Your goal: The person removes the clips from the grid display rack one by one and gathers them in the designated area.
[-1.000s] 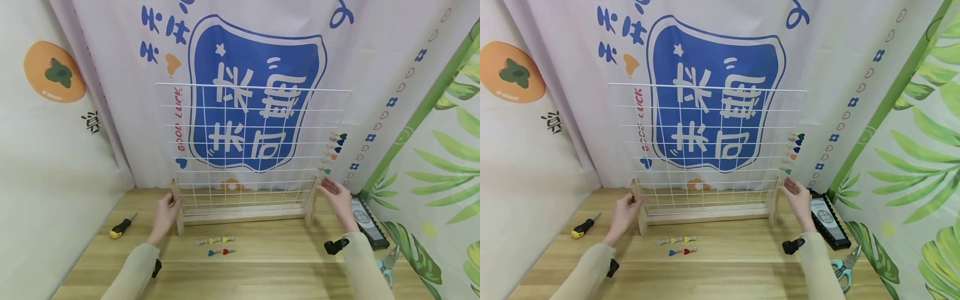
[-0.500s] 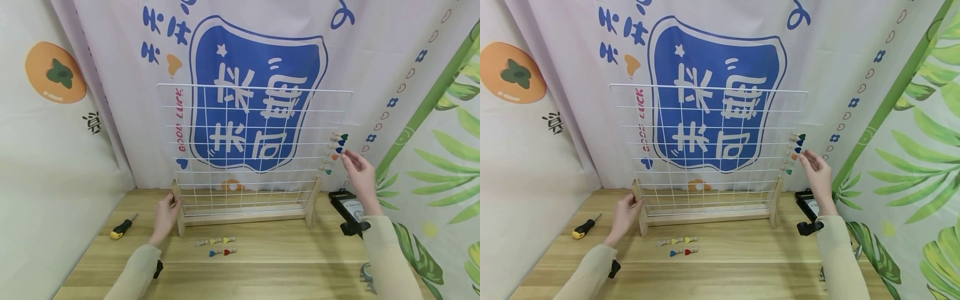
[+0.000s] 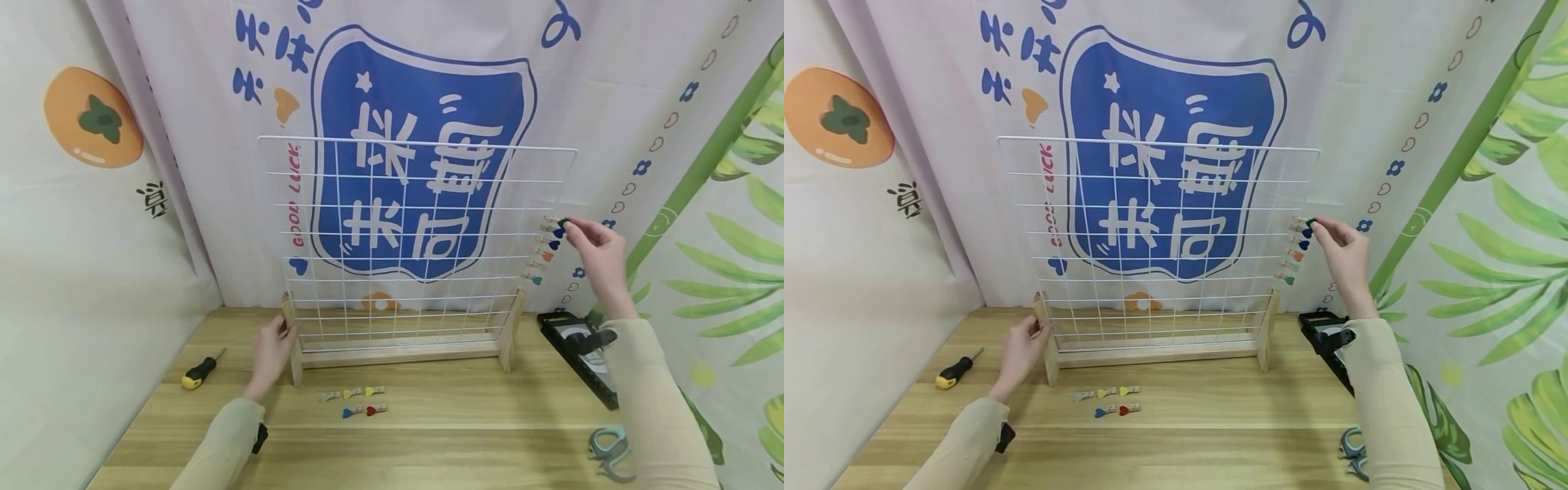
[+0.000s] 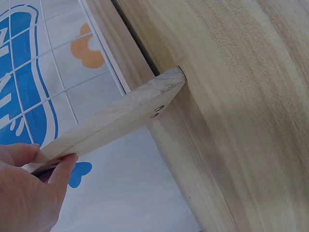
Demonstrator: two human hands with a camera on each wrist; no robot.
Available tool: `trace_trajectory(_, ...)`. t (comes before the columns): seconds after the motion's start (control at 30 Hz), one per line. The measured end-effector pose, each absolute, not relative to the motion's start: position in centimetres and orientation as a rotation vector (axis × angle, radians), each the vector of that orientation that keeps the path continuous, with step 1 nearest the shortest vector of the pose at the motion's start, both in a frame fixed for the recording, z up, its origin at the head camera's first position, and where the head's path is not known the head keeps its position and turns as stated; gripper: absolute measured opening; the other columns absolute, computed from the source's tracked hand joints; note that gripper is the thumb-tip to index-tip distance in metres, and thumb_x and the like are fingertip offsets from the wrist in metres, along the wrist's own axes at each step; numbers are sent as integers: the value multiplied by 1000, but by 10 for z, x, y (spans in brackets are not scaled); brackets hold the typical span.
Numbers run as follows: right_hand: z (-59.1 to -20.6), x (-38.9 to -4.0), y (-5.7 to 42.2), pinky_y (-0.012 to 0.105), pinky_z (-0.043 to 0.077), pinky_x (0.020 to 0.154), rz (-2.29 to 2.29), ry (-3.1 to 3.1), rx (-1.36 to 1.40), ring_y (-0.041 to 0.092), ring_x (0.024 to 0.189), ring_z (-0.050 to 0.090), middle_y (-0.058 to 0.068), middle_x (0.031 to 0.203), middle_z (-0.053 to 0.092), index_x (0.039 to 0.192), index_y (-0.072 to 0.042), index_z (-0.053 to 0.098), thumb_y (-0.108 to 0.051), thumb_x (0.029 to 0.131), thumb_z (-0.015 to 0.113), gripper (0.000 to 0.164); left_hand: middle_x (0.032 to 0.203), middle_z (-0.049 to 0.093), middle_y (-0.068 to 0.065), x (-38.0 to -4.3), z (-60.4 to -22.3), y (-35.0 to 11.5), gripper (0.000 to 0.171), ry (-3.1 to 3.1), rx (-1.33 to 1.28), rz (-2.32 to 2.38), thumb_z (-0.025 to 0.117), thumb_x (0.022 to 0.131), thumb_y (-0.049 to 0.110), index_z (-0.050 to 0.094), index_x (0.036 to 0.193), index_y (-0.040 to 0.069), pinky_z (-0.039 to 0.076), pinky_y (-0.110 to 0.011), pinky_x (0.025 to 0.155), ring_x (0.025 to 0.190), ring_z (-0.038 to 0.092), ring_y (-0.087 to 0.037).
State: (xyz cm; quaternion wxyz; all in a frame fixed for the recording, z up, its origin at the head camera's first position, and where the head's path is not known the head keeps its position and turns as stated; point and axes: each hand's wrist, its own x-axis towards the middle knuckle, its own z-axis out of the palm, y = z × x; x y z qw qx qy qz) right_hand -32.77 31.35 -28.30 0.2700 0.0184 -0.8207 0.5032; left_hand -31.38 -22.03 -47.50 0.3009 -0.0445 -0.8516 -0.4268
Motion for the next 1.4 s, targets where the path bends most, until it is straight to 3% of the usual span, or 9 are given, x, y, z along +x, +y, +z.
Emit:
trace_trajectory(0.3, -276, -328, 314, 10, 44, 84, 1297, -2239, -18, -11, 92, 57, -38, 90, 59, 127, -11, 64, -47, 95, 62, 48, 93, 70, -35, -312, -474, -219, 7, -2253, -121, -1129, 65, 88, -8, 62, 82, -11, 61, -53, 76, 93, 70, -50)
trace_trajectory(0.8, -275, -330, 312, 16, 43, 83, 1284, -2217, -131, -9, 93, 54, -38, 87, 57, 124, -13, 67, -51, 93, 62, 49, 86, 72, -31, -312, -474, -218, 18, -2238, -115, -1107, 66, 87, -8, 56, 72, -5, 63, -47, 69, 86, 72, -46)
trace_trajectory(1.07, -275, -330, 314, 12, 43, 65, 1270, -2206, -167, -4, 84, 54, -38, 84, 58, 119, -17, 69, -51, 92, 63, 43, 84, 72, -29, -313, -477, -219, 19, -2241, -112, -1106, 67, 87, -6, 56, 72, -4, 63, -46, 66, 83, 73, -44)
trace_trajectory(1.4, -276, -327, 325, 8, 47, 81, 1373, -2100, -208, -8, 87, 59, -37, 82, 62, 117, -16, 69, -39, 93, 67, 34, 88, 71, -33, -313, -475, -218, 15, -2231, -118, -1135, 65, 87, -9, 57, 75, -7, 62, -51, 74, 90, 71, -49)
